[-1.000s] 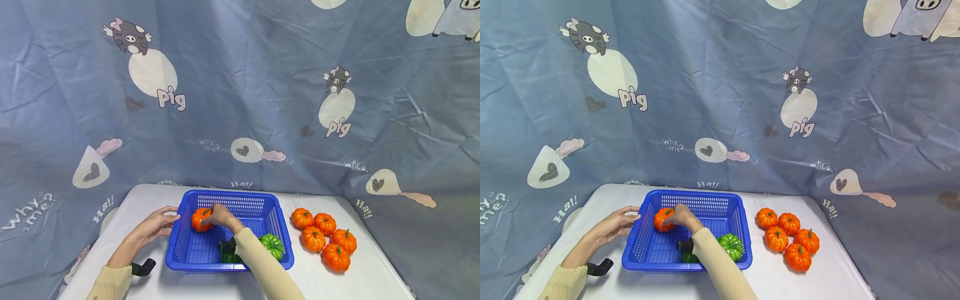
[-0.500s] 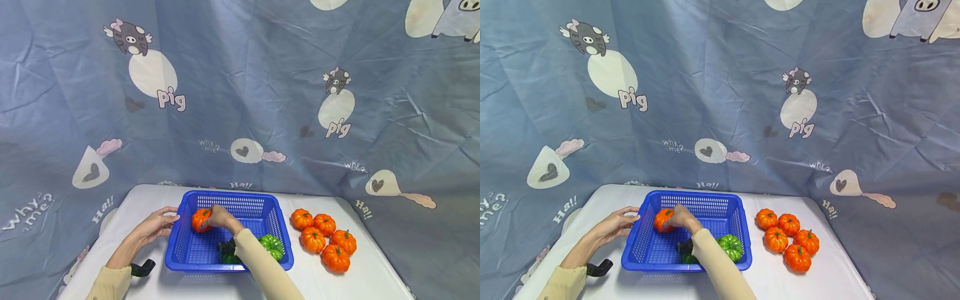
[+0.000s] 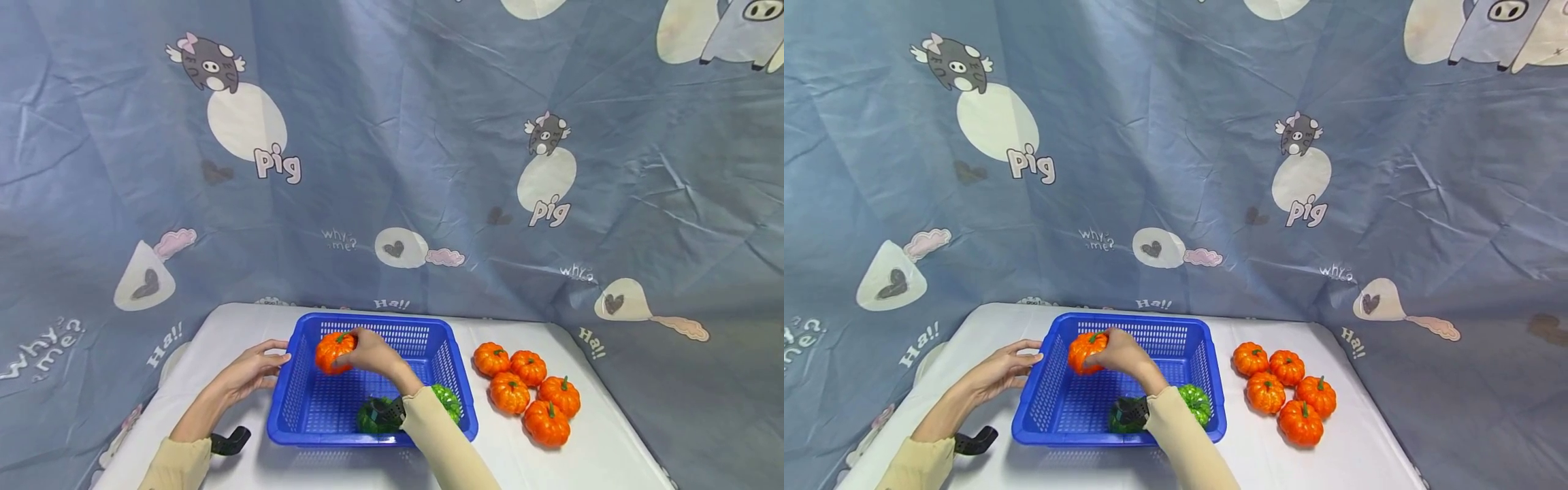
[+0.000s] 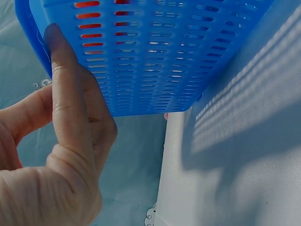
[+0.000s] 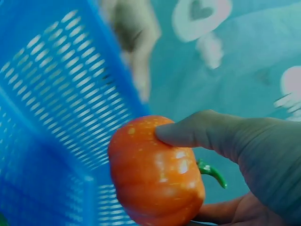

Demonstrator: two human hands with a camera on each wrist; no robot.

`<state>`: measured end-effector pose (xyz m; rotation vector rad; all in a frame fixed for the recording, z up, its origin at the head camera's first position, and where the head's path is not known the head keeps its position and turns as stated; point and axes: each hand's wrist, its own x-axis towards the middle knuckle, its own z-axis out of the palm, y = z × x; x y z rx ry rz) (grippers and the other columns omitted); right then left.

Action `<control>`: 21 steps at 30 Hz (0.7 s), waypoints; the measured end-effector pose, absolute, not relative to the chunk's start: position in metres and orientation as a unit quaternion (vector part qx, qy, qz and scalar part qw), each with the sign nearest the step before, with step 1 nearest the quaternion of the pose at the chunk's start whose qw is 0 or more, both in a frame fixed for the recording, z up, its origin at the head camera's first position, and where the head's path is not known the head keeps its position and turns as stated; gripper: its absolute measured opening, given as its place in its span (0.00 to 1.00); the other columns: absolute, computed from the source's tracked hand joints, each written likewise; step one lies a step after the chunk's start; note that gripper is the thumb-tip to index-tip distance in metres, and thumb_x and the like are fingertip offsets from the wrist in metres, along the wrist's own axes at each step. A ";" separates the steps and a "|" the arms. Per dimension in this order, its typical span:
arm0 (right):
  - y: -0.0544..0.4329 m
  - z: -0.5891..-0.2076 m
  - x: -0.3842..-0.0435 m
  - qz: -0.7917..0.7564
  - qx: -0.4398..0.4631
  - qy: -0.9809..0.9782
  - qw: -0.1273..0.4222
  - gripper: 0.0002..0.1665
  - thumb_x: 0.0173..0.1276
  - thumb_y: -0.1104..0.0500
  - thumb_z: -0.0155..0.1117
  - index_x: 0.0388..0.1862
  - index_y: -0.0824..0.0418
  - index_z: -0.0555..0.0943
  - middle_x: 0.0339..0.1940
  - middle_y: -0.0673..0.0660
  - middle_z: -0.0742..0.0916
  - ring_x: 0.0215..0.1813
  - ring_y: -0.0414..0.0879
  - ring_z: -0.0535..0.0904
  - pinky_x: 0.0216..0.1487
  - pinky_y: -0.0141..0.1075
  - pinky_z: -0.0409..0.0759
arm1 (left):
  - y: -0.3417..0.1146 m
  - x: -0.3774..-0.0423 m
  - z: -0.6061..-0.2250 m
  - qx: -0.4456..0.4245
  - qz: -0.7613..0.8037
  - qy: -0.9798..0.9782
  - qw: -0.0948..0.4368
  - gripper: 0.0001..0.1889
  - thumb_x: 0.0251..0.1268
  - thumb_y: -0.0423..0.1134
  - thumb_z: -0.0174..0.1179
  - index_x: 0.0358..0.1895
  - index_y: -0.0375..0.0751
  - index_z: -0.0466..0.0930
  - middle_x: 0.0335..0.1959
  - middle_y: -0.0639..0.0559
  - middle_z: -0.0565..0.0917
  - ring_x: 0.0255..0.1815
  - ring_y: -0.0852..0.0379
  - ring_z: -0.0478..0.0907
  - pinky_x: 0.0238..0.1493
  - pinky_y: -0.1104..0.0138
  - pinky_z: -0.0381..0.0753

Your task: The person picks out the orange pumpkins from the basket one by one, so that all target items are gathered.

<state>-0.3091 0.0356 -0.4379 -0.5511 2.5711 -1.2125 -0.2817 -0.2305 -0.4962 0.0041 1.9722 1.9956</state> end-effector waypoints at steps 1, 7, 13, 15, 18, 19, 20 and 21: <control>0.039 -0.432 -0.305 -0.419 -0.196 0.878 0.122 0.32 0.49 0.52 0.77 0.50 0.65 0.77 0.37 0.53 0.83 0.36 0.43 0.78 0.39 0.34 0.80 | -0.231 -0.282 -0.496 0.004 0.701 0.693 0.168 0.29 0.69 0.41 0.57 0.68 0.33 0.58 0.44 0.45 0.80 0.41 0.52 0.80 0.45 0.56 0.85; 0.073 -0.401 -0.277 -0.436 -0.216 0.865 0.119 0.31 0.51 0.54 0.74 0.53 0.62 0.77 0.40 0.53 0.83 0.40 0.45 0.79 0.43 0.35 0.80 | -0.230 -0.283 -0.496 0.001 0.707 0.687 0.167 0.29 0.69 0.41 0.57 0.67 0.33 0.58 0.43 0.46 0.81 0.41 0.53 0.80 0.44 0.56 0.85; 0.130 -0.382 -0.248 -0.424 -0.195 0.881 0.076 0.39 0.51 0.52 0.74 0.61 0.62 0.73 0.50 0.58 0.84 0.50 0.50 0.80 0.47 0.39 0.82 | -0.228 -0.284 -0.498 -0.010 0.708 0.687 0.162 0.29 0.69 0.41 0.57 0.67 0.34 0.59 0.43 0.46 0.81 0.41 0.53 0.79 0.43 0.57 0.85; 0.153 -0.378 -0.239 -0.437 -0.173 0.880 0.064 0.41 0.52 0.52 0.74 0.64 0.62 0.71 0.54 0.61 0.82 0.54 0.53 0.80 0.49 0.42 0.83 | -0.228 -0.284 -0.498 -0.014 0.707 0.689 0.160 0.29 0.69 0.41 0.57 0.67 0.34 0.59 0.43 0.45 0.81 0.41 0.52 0.79 0.43 0.57 0.85; 0.186 -0.377 -0.227 -0.456 -0.128 0.879 0.045 0.42 0.53 0.53 0.75 0.66 0.61 0.70 0.57 0.62 0.80 0.58 0.57 0.79 0.52 0.44 0.82 | -0.228 -0.283 -0.497 -0.018 0.705 0.691 0.159 0.29 0.69 0.41 0.57 0.67 0.34 0.59 0.43 0.45 0.81 0.41 0.53 0.79 0.43 0.57 0.85; 0.197 -0.378 -0.223 -0.455 -0.111 0.883 0.035 0.42 0.53 0.52 0.75 0.66 0.60 0.70 0.58 0.61 0.80 0.59 0.57 0.79 0.53 0.44 0.82 | -0.228 -0.283 -0.497 -0.017 0.705 0.692 0.158 0.29 0.69 0.41 0.57 0.67 0.34 0.59 0.43 0.46 0.81 0.41 0.53 0.79 0.43 0.57 0.85; 0.208 -0.379 -0.220 -0.451 -0.094 0.887 0.026 0.42 0.53 0.52 0.75 0.66 0.60 0.70 0.58 0.61 0.80 0.60 0.57 0.79 0.55 0.45 0.81 | -0.229 -0.282 -0.496 -0.016 0.704 0.692 0.158 0.29 0.69 0.41 0.57 0.67 0.34 0.59 0.43 0.46 0.82 0.41 0.53 0.80 0.43 0.57 0.85; 0.218 -0.380 -0.217 -0.440 -0.075 0.895 0.016 0.43 0.53 0.50 0.76 0.66 0.61 0.70 0.59 0.62 0.80 0.60 0.57 0.78 0.56 0.46 0.80 | -0.229 -0.282 -0.496 -0.015 0.703 0.694 0.157 0.28 0.69 0.41 0.57 0.67 0.33 0.59 0.42 0.46 0.82 0.41 0.53 0.80 0.43 0.57 0.85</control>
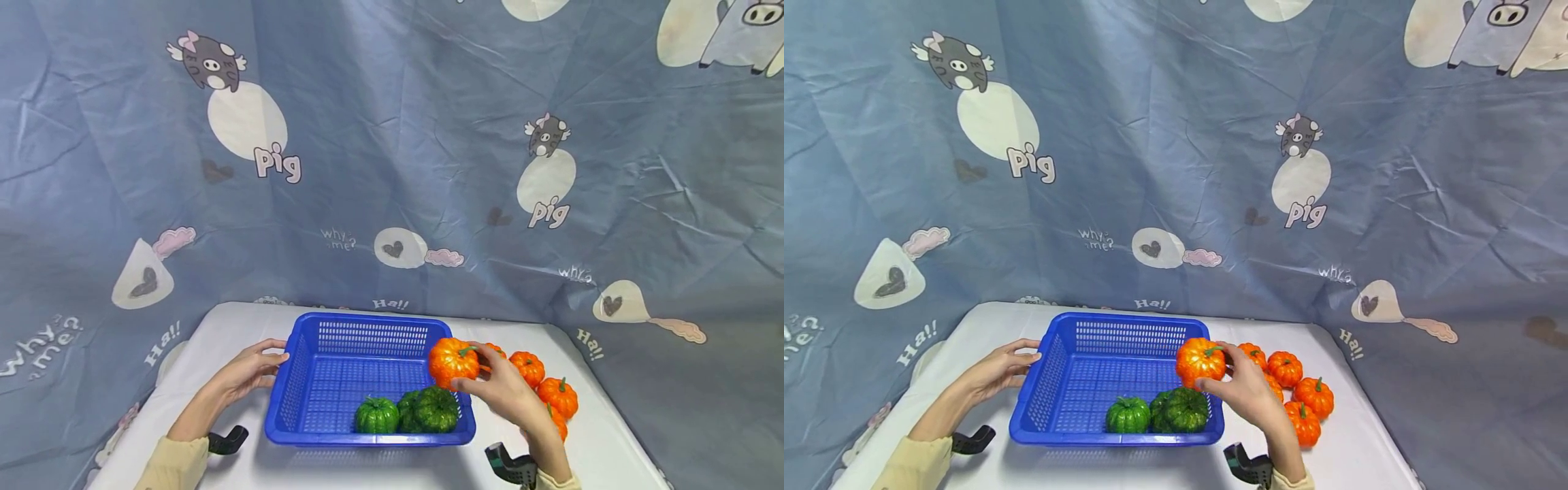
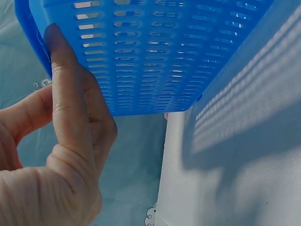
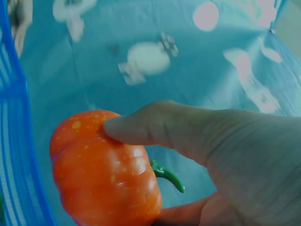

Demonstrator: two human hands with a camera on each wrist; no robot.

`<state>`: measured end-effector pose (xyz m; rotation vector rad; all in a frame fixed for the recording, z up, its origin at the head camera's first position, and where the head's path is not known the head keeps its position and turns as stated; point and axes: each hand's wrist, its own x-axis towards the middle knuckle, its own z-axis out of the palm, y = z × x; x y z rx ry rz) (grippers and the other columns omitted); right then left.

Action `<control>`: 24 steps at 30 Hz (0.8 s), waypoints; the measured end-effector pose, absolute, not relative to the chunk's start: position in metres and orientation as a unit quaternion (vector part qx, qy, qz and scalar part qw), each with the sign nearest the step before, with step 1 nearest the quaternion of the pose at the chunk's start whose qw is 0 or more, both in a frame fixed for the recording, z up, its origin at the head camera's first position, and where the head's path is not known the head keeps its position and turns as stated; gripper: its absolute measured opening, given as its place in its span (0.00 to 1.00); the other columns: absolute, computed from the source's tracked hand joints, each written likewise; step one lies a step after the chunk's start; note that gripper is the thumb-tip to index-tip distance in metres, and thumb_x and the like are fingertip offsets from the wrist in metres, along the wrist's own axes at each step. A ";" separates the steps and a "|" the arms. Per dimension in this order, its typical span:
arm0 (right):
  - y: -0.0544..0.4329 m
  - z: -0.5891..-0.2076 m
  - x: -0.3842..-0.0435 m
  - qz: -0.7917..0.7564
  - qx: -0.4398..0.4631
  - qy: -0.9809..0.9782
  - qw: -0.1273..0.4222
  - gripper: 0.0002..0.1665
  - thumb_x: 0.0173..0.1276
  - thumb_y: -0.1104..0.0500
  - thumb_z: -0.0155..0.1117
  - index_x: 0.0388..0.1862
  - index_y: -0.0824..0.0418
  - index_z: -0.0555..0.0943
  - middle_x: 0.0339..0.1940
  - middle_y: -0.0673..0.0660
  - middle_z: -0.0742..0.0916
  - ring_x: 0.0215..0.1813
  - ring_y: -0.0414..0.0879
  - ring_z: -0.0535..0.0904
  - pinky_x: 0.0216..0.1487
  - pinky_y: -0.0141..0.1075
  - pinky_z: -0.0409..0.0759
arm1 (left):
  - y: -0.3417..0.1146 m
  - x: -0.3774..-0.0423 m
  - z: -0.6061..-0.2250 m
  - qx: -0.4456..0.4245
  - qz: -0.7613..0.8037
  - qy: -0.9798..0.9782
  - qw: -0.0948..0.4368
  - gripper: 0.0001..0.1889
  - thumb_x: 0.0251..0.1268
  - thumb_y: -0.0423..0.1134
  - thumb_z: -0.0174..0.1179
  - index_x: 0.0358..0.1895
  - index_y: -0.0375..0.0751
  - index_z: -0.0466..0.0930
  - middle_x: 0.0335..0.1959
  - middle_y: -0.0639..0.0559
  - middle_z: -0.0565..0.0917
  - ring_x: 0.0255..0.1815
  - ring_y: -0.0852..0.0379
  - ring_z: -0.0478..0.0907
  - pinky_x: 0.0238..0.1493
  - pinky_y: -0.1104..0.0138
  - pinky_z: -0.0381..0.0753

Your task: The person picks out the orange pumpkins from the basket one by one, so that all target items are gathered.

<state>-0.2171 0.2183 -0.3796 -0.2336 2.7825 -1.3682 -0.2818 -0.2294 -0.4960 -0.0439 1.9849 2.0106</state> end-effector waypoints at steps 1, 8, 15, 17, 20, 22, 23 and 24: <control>0.228 -0.381 -0.214 -0.431 -0.057 0.901 0.010 0.44 0.53 0.50 0.76 0.66 0.62 0.69 0.60 0.62 0.80 0.61 0.57 0.78 0.57 0.47 0.79 | -0.230 -0.281 -0.495 -0.015 0.702 0.694 0.157 0.28 0.69 0.41 0.57 0.67 0.33 0.59 0.42 0.46 0.82 0.40 0.53 0.80 0.43 0.57 0.85; 0.285 -0.397 -0.211 -0.312 0.016 0.950 -0.001 0.47 0.56 0.45 0.72 0.64 0.74 0.67 0.55 0.72 0.81 0.55 0.62 0.79 0.55 0.54 0.77 | -0.231 -0.282 -0.493 -0.016 0.699 0.698 0.158 0.30 0.68 0.42 0.58 0.67 0.34 0.59 0.43 0.46 0.82 0.41 0.53 0.80 0.43 0.57 0.85; 0.314 -0.441 -0.218 -0.272 0.054 0.960 0.032 0.43 0.54 0.46 0.72 0.55 0.81 0.72 0.44 0.69 0.84 0.45 0.59 0.81 0.47 0.51 0.80 | -0.231 -0.283 -0.495 -0.020 0.694 0.703 0.154 0.30 0.69 0.43 0.58 0.67 0.34 0.59 0.44 0.46 0.81 0.42 0.53 0.79 0.44 0.57 0.85; 0.316 -0.458 -0.217 -0.279 0.059 0.958 0.034 0.42 0.53 0.47 0.73 0.53 0.80 0.73 0.43 0.66 0.84 0.44 0.56 0.81 0.45 0.49 0.80 | -0.231 -0.283 -0.495 -0.020 0.695 0.702 0.155 0.30 0.69 0.43 0.58 0.67 0.34 0.59 0.44 0.46 0.81 0.42 0.53 0.79 0.44 0.57 0.85; 0.316 -0.475 -0.214 -0.279 0.065 0.957 0.038 0.44 0.52 0.47 0.73 0.53 0.81 0.72 0.45 0.71 0.83 0.47 0.61 0.80 0.47 0.52 0.79 | -0.231 -0.282 -0.495 -0.018 0.698 0.699 0.158 0.30 0.69 0.43 0.58 0.68 0.34 0.59 0.43 0.46 0.81 0.41 0.53 0.79 0.44 0.57 0.85; 0.316 -0.483 -0.212 -0.276 0.068 0.958 0.036 0.45 0.52 0.47 0.73 0.54 0.82 0.71 0.48 0.75 0.82 0.50 0.65 0.79 0.50 0.55 0.78 | -0.230 -0.282 -0.495 -0.017 0.700 0.696 0.160 0.30 0.68 0.43 0.58 0.67 0.34 0.59 0.43 0.47 0.81 0.41 0.53 0.79 0.44 0.57 0.85; 0.316 -0.487 -0.212 -0.273 0.071 0.959 0.033 0.45 0.52 0.47 0.73 0.54 0.82 0.71 0.48 0.76 0.81 0.51 0.66 0.79 0.51 0.56 0.77 | -0.230 -0.282 -0.495 -0.016 0.701 0.695 0.160 0.30 0.68 0.43 0.58 0.68 0.34 0.58 0.43 0.47 0.82 0.41 0.53 0.79 0.44 0.57 0.85; 0.315 -0.489 -0.211 -0.272 0.074 0.959 0.029 0.45 0.51 0.47 0.74 0.53 0.82 0.71 0.48 0.76 0.81 0.51 0.66 0.79 0.51 0.56 0.77 | -0.230 -0.282 -0.495 -0.015 0.701 0.695 0.160 0.30 0.68 0.43 0.58 0.68 0.34 0.58 0.43 0.47 0.82 0.41 0.53 0.79 0.44 0.57 0.85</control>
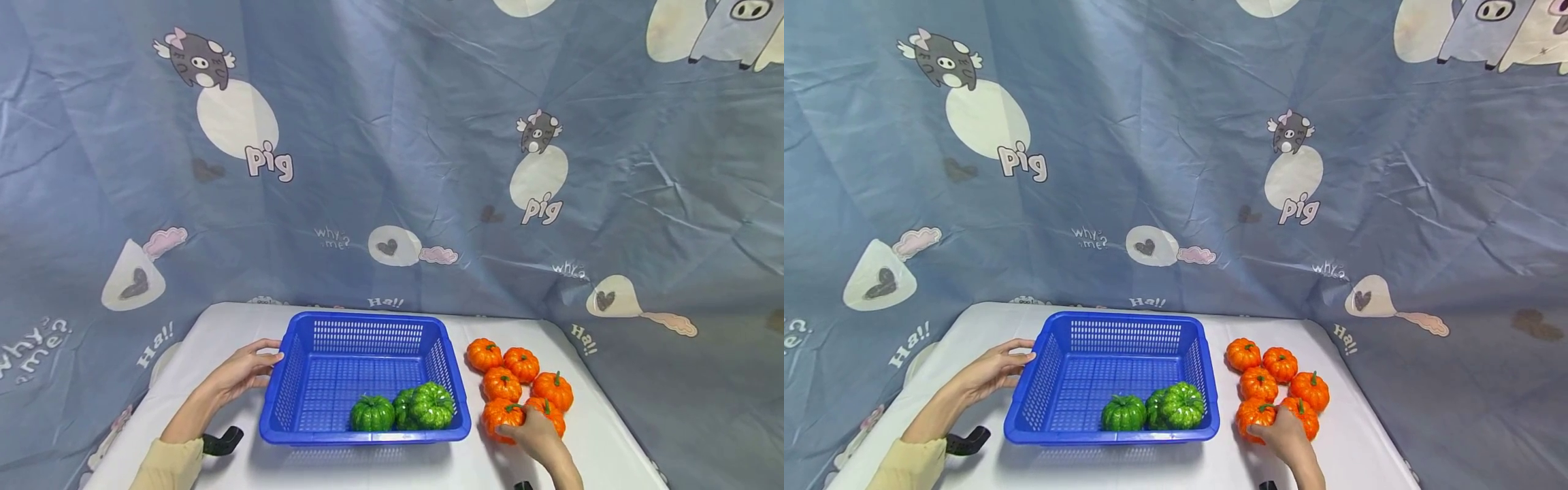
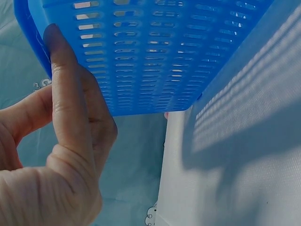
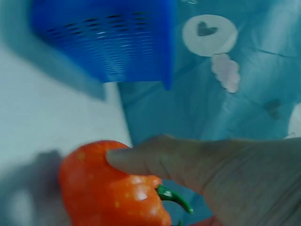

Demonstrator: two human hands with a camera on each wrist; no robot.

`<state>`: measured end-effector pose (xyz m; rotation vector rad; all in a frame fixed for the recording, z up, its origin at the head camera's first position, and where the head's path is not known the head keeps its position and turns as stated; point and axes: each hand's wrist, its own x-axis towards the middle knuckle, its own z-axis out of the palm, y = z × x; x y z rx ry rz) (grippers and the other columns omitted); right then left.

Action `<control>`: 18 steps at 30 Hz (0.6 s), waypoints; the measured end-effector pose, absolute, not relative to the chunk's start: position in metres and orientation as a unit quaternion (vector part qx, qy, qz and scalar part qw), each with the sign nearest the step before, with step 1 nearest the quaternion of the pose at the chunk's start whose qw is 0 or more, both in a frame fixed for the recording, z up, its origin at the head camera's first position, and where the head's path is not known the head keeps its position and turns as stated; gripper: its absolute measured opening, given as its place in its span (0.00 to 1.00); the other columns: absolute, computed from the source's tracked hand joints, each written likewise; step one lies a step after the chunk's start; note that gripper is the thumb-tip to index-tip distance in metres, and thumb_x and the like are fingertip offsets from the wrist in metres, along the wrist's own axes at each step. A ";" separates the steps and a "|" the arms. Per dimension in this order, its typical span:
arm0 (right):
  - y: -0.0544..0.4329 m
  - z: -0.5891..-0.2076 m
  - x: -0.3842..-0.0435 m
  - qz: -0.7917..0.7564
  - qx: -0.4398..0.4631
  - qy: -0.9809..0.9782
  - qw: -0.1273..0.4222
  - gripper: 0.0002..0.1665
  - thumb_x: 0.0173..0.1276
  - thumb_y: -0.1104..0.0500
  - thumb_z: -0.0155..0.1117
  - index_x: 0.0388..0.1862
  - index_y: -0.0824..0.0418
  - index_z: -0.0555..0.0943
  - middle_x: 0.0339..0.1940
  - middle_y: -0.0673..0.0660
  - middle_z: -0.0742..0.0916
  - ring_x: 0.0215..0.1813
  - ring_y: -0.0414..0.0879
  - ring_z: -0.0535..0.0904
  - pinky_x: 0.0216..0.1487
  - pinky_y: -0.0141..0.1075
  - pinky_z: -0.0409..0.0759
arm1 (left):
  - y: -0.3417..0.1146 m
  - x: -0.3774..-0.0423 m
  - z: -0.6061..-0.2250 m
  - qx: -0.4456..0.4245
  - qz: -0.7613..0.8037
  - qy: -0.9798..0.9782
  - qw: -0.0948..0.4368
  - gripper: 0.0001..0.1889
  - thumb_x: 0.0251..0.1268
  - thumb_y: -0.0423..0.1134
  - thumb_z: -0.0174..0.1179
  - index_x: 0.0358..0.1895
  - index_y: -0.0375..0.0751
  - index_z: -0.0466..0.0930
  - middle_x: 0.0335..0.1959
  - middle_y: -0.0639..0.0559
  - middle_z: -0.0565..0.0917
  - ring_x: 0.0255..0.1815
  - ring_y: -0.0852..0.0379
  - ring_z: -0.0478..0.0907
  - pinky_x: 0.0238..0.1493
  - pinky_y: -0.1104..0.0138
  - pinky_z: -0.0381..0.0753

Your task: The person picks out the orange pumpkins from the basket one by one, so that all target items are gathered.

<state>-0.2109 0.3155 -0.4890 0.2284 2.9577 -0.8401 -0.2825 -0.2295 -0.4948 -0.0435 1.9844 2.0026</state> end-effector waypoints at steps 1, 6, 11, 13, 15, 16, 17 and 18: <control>0.315 -0.491 -0.211 -0.273 0.079 0.958 0.025 0.44 0.50 0.48 0.74 0.53 0.82 0.71 0.47 0.75 0.82 0.50 0.65 0.79 0.51 0.56 0.77 | -0.230 -0.282 -0.495 -0.015 0.702 0.694 0.160 0.30 0.68 0.43 0.58 0.68 0.34 0.58 0.43 0.47 0.82 0.41 0.53 0.79 0.44 0.57 0.85; 0.315 -0.498 -0.212 -0.275 0.105 0.956 0.006 0.43 0.49 0.49 0.75 0.51 0.82 0.72 0.44 0.74 0.82 0.47 0.63 0.79 0.50 0.55 0.77 | -0.230 -0.284 -0.495 -0.014 0.704 0.691 0.162 0.31 0.68 0.43 0.58 0.68 0.34 0.58 0.43 0.46 0.82 0.41 0.53 0.80 0.44 0.57 0.85; 0.316 -0.499 -0.210 -0.257 0.114 0.960 0.009 0.43 0.50 0.47 0.75 0.49 0.83 0.73 0.42 0.74 0.82 0.45 0.62 0.80 0.48 0.55 0.78 | -0.228 -0.284 -0.496 -0.016 0.698 0.697 0.160 0.31 0.69 0.43 0.58 0.68 0.34 0.58 0.44 0.45 0.82 0.42 0.52 0.80 0.44 0.56 0.85; 0.315 -0.499 -0.208 -0.242 0.117 0.963 0.008 0.45 0.50 0.46 0.75 0.49 0.84 0.72 0.43 0.77 0.81 0.45 0.64 0.80 0.48 0.56 0.78 | -0.227 -0.283 -0.496 -0.017 0.680 0.717 0.154 0.31 0.68 0.45 0.58 0.68 0.34 0.59 0.44 0.46 0.82 0.42 0.53 0.80 0.43 0.58 0.85; 0.315 -0.499 -0.205 -0.227 0.121 0.966 0.007 0.50 0.50 0.43 0.75 0.52 0.85 0.70 0.47 0.80 0.79 0.49 0.68 0.78 0.50 0.57 0.77 | -0.226 -0.281 -0.495 -0.012 0.651 0.745 0.142 0.31 0.68 0.48 0.58 0.67 0.34 0.61 0.43 0.46 0.82 0.41 0.53 0.79 0.42 0.59 0.85; 0.315 -0.497 -0.204 -0.222 0.124 0.967 0.006 0.53 0.51 0.42 0.74 0.55 0.86 0.68 0.50 0.82 0.77 0.51 0.71 0.77 0.51 0.59 0.77 | -0.226 -0.280 -0.494 -0.007 0.633 0.762 0.136 0.31 0.68 0.49 0.58 0.67 0.34 0.62 0.42 0.46 0.82 0.40 0.53 0.79 0.41 0.60 0.85; 0.316 -0.495 -0.203 -0.222 0.125 0.967 0.003 0.55 0.52 0.41 0.73 0.58 0.85 0.66 0.50 0.81 0.77 0.51 0.71 0.76 0.50 0.58 0.77 | -0.226 -0.278 -0.493 0.001 0.615 0.777 0.132 0.32 0.69 0.50 0.57 0.67 0.33 0.62 0.41 0.46 0.82 0.39 0.54 0.79 0.39 0.60 0.85; 0.316 -0.492 -0.204 -0.221 0.122 0.968 -0.005 0.55 0.54 0.40 0.72 0.60 0.84 0.65 0.49 0.81 0.78 0.51 0.71 0.76 0.50 0.59 0.77 | -0.227 -0.276 -0.492 0.012 0.599 0.790 0.130 0.32 0.70 0.50 0.56 0.67 0.32 0.62 0.41 0.46 0.82 0.38 0.54 0.79 0.38 0.60 0.85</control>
